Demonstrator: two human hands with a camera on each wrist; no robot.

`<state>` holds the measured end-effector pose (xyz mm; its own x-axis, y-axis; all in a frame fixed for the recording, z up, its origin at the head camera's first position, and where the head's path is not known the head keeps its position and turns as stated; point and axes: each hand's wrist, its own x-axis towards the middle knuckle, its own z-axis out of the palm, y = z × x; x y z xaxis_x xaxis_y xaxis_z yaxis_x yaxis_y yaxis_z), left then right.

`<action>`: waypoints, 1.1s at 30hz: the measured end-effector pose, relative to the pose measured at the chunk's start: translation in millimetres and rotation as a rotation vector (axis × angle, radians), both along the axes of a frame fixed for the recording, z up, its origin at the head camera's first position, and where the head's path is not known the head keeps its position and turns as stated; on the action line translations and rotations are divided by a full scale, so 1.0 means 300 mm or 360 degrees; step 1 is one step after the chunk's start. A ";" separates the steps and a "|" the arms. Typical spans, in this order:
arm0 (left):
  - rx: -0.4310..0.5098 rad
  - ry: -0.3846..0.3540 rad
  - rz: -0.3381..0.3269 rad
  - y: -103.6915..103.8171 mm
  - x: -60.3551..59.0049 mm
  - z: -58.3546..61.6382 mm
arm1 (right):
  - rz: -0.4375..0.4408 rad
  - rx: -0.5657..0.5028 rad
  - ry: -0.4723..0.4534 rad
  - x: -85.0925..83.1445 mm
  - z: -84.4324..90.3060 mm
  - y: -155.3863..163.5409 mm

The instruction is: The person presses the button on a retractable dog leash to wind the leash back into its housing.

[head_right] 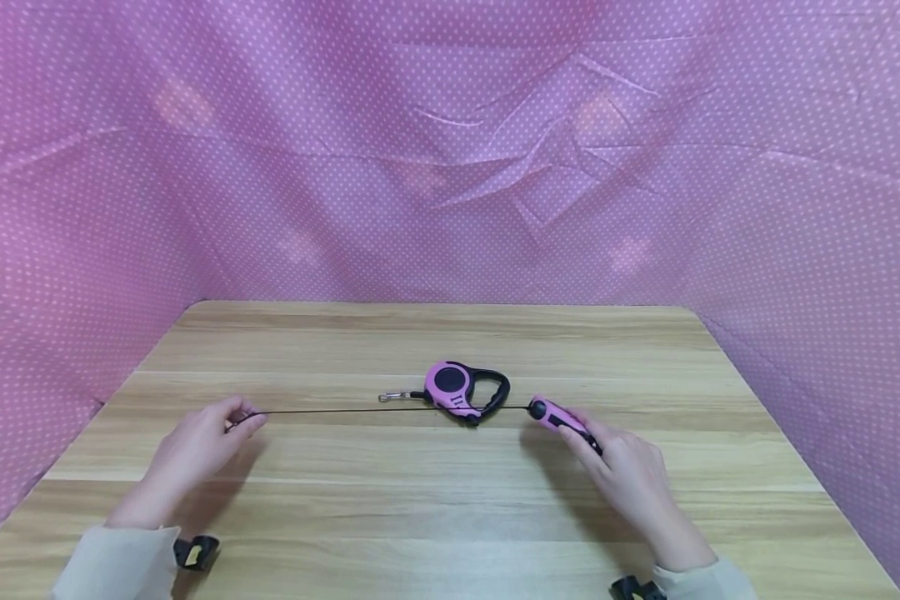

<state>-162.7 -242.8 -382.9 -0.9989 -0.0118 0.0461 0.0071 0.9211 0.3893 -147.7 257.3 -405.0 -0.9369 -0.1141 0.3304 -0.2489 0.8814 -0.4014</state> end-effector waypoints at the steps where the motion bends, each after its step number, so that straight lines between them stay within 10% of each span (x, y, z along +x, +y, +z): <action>1: 0.0003 0.0000 -0.0002 0.001 -0.001 0.001 | 0.0004 0.0003 0.0002 0.000 0.000 -0.001; 33: 0.0038 0.0048 -0.0063 0.043 -0.008 0.022 | 0.0066 0.0015 -0.0034 -0.002 -0.006 -0.034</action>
